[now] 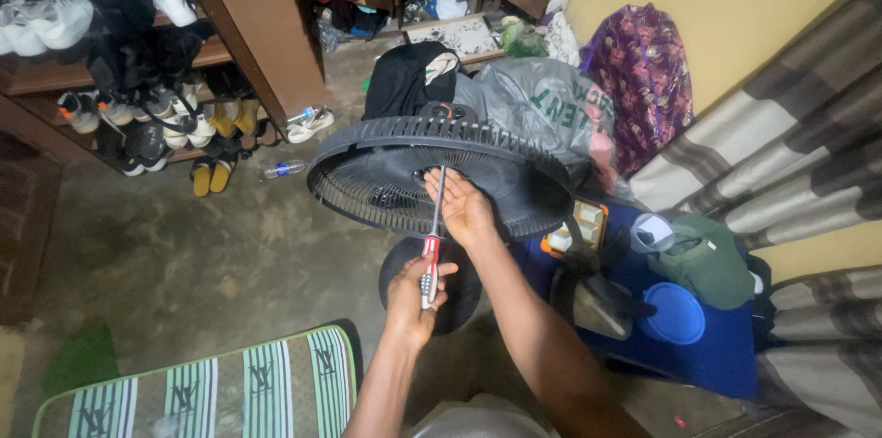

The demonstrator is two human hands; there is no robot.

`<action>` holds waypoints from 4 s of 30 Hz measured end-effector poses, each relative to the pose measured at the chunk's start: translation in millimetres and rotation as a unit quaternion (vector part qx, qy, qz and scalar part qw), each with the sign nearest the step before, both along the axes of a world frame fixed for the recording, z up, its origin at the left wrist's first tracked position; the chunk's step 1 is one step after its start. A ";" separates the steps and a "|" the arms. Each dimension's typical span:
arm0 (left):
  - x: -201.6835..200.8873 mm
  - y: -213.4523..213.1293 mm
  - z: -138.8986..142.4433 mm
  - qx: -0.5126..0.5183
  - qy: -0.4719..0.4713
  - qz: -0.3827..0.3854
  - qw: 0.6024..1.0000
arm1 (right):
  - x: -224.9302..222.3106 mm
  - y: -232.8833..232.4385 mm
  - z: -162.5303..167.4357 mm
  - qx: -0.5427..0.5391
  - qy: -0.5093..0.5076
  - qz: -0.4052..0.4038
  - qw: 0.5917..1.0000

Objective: The person uses a screwdriver to remove the front grille of a standing fan, then unscrews the central hub nut to detach the fan blade. The blade is removed and set aside while the person continues to loosen the hub nut.

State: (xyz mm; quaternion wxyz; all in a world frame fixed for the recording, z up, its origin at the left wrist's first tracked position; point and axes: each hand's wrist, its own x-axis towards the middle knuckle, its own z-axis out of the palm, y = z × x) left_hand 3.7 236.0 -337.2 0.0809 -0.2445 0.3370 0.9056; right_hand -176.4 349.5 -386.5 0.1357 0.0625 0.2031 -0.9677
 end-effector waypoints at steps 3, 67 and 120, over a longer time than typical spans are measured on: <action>2.4 -1.6 1.1 0.028 -0.039 -0.003 0.999 | 0.0 1.1 -1.2 0.003 0.001 0.000 1.000; 15.8 42.3 -37.9 -0.509 0.112 0.004 0.854 | 116.1 119.1 -18.9 0.253 -0.104 -0.036 0.961; 29.2 76.9 -5.5 -0.616 0.070 -0.016 0.784 | 104.7 166.9 -29.2 0.275 -0.143 -0.025 0.951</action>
